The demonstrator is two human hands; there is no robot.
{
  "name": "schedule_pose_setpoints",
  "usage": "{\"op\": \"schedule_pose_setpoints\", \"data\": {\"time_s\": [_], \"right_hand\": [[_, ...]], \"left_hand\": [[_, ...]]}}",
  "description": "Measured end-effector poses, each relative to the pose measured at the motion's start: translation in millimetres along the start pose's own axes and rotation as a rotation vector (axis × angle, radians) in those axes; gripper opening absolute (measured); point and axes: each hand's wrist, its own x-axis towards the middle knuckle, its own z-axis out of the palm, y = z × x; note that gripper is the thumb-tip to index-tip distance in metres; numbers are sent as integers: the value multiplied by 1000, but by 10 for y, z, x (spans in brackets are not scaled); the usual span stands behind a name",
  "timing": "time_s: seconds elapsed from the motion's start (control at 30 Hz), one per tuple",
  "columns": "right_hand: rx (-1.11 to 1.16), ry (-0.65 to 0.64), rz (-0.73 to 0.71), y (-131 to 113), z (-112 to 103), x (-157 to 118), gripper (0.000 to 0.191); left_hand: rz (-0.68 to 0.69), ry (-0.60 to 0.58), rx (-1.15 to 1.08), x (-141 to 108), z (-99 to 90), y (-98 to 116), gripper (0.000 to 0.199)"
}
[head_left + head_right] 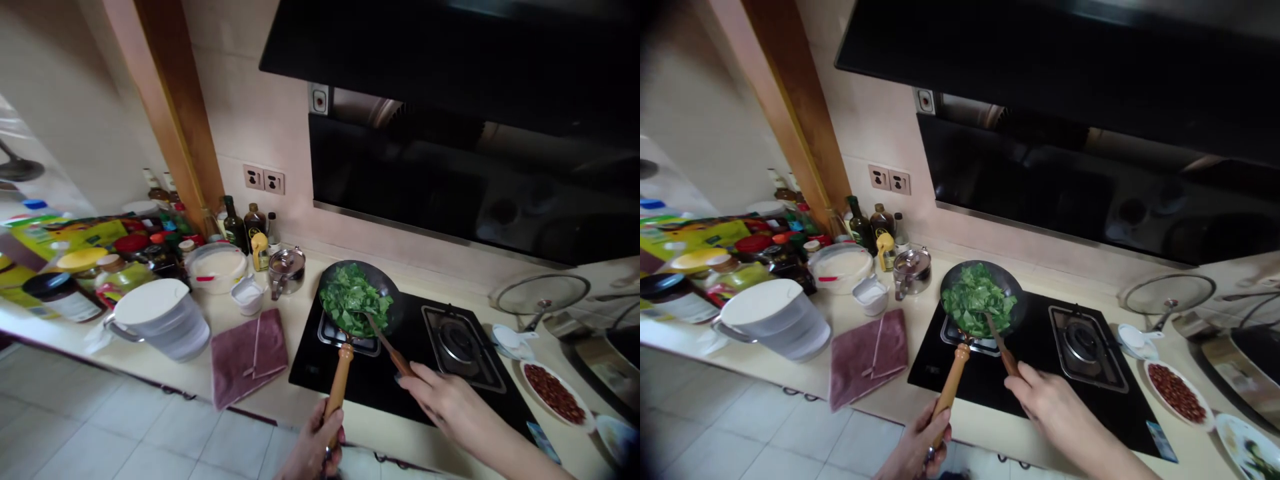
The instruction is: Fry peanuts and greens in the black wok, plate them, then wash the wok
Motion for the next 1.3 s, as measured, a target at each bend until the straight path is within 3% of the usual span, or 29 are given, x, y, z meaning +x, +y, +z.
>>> {"op": "schedule_pose_setpoints", "data": {"time_s": [0.1, 0.23, 0.37, 0.43, 0.5, 0.7, 0.77, 0.83, 0.93, 1.1, 1.17, 1.3], "right_hand": [[61, 105, 44, 194, -72, 16, 32], [144, 254, 164, 697, -143, 209, 24], [167, 366, 165, 968, 53, 464, 23], [212, 330, 77, 945, 148, 486, 25], [219, 226, -31, 854, 104, 346, 28], [129, 72, -150, 526, -562, -566, 48], [158, 36, -160, 481, -601, -651, 52], [201, 22, -143, 518, -526, -553, 42], [261, 77, -29, 754, -452, -260, 29], [253, 273, 342, 1264, -606, 126, 24], [282, 336, 486, 1331, -525, 286, 24], [768, 448, 691, 1239, -141, 506, 34]], "left_hand": [[36, 25, -15, -35, -24, 37, 74], [53, 46, 31, -108, -84, 88, 72], [61, 29, 54, -156, -132, 75, 79], [88, 65, 45, -172, -127, 48, 79], [110, 110, 28, -187, -103, 30, 74], [121, 159, -5, -230, 8, 78, 60], [125, 168, -14, -246, 38, 99, 58], [120, 172, -11, -265, 61, 105, 58], [133, 185, -4, -302, 81, 95, 63], [139, 213, 56, -344, 75, 73, 85], [124, 216, 96, -333, 43, 51, 93], [118, 160, 140, -268, -70, 11, 98]]}}
